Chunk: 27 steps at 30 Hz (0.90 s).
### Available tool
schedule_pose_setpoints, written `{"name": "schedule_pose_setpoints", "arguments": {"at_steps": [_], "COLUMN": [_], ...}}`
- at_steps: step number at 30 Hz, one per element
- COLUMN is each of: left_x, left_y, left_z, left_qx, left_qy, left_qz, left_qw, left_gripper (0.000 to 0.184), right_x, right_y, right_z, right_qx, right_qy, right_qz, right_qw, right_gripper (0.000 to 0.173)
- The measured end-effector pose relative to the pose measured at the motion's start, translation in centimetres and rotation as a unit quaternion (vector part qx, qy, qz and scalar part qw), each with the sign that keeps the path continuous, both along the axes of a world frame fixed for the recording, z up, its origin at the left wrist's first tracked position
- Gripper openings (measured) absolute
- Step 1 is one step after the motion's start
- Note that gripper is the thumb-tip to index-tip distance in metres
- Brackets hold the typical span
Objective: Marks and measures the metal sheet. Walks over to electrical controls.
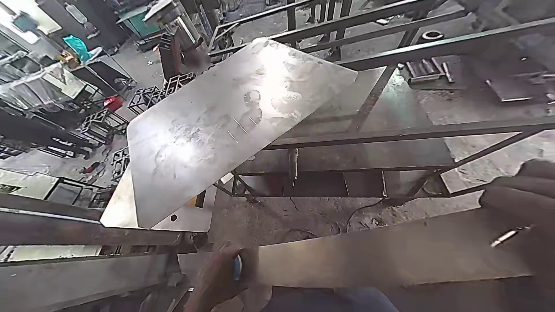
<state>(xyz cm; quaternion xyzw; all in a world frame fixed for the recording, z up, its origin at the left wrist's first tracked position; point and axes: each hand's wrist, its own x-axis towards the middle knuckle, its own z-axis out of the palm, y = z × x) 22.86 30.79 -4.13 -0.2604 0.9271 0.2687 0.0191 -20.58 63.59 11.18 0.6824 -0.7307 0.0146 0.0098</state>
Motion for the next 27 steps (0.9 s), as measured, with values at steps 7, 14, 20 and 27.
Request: {"name": "schedule_pose_setpoints", "arguments": {"at_steps": [7, 14, 20, 27], "left_x": [-0.8, -4.4, -9.4, -16.8], "left_y": [-3.1, -2.3, -1.5, 0.3], "left_z": [-10.2, -14.7, -15.1, -13.3], "left_qx": [0.077, 0.139, 0.087, 0.116], "left_qy": [-0.051, -0.155, -0.130, -0.005], "left_qz": [-0.128, -0.173, -0.322, -0.462], "left_qw": [0.987, 0.963, 0.934, 0.879], "left_gripper": [0.070, 0.086, 0.081, 0.088], "right_x": [0.8, 4.2, 11.4, 13.1], "right_y": [-0.5, 3.5, 9.2, 17.1], "right_z": [-10.0, -22.7, -22.7, -24.0], "right_qx": [0.243, 0.329, 0.199, 0.142], "right_qy": [-0.192, -0.452, -0.470, -0.367], "right_qz": [-0.123, -0.293, -0.486, -0.593], "right_qw": [0.943, 0.776, 0.709, 0.702], "right_gripper": [0.067, 0.034, 0.024, 0.030]}}
